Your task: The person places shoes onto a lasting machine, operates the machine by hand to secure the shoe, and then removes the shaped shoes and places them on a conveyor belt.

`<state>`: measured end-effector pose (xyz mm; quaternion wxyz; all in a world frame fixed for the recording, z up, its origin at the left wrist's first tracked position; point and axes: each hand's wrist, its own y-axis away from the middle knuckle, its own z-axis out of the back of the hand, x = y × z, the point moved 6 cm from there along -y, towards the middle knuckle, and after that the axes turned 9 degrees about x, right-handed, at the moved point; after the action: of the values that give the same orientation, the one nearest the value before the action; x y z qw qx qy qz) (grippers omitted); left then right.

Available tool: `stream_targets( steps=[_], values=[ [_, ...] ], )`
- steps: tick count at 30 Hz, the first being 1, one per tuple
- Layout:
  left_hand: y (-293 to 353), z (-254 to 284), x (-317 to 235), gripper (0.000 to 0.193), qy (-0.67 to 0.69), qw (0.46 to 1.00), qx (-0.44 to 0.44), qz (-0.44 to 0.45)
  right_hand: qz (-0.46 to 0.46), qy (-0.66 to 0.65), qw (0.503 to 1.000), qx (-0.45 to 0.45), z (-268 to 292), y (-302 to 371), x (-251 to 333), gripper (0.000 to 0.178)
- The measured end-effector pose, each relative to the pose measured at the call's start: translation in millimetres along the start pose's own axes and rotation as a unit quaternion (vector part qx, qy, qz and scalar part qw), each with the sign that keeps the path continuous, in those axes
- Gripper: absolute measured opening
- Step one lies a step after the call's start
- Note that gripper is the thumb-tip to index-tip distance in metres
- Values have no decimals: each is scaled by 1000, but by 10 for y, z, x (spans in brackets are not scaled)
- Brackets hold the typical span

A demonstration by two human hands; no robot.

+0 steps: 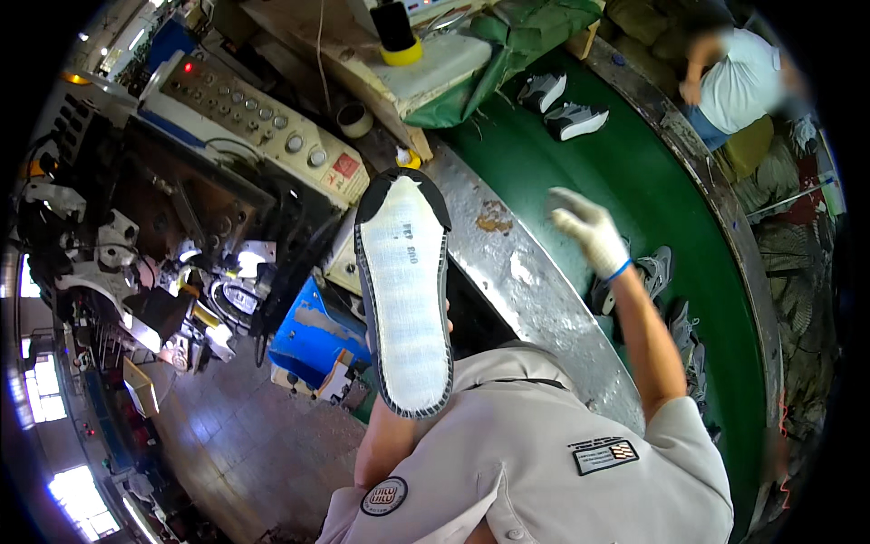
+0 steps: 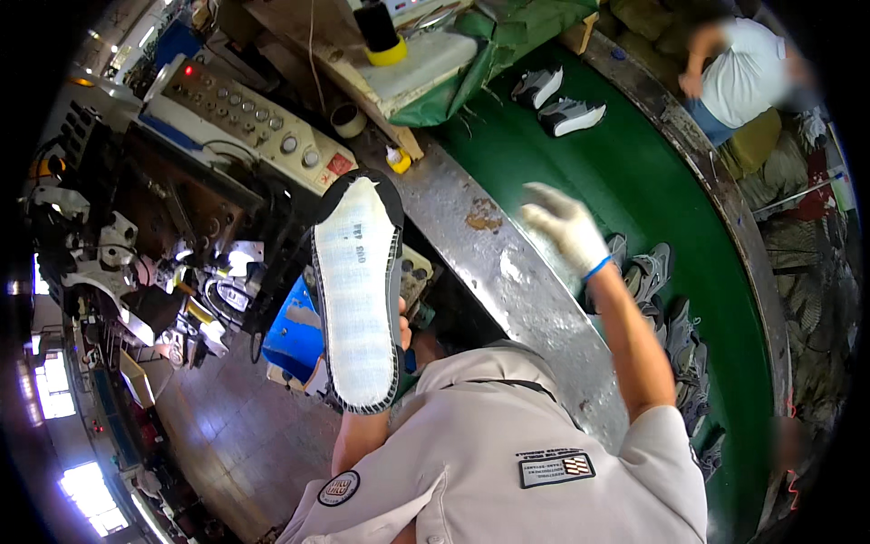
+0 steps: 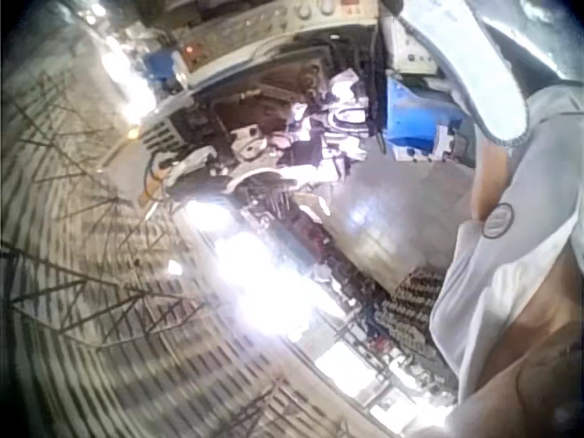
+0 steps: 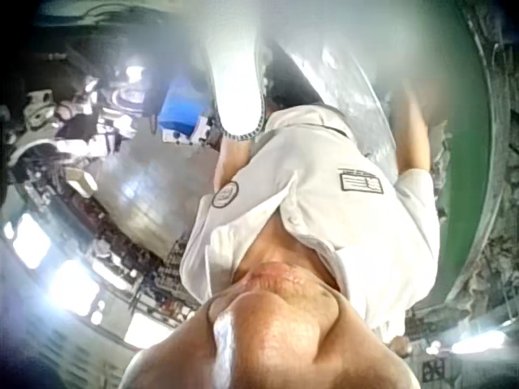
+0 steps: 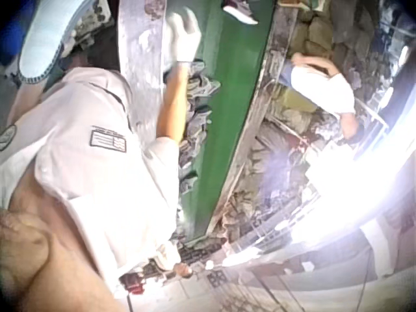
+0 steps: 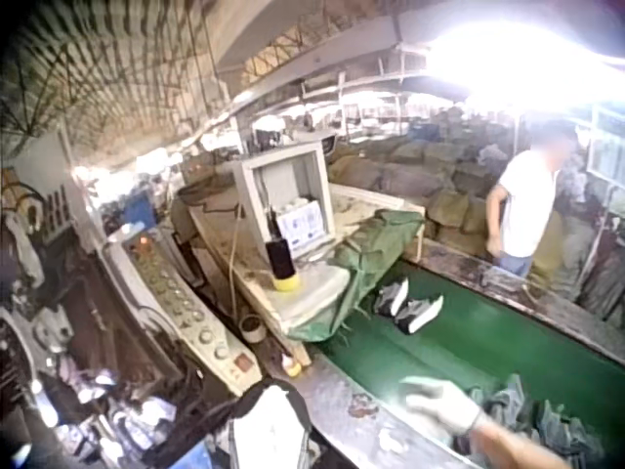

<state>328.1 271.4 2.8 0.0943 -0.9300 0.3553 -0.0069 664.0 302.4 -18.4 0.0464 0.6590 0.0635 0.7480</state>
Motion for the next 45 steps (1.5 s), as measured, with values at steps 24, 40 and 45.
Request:
stream_targets(
  steps=[24,40,45],
  values=[
    [-776,361,894,66,183,963,-39,195,14,-675,735,56,-917,-217,605,46],
    [-1259,642,1471,56,-35,951,-198,236,62,-689,711,-121,12,44,-52,47],
    [-1246,1294,1501,62,-281,862,-267,326,38,-610,746,-265,633,239,-1025,28]
  ],
)
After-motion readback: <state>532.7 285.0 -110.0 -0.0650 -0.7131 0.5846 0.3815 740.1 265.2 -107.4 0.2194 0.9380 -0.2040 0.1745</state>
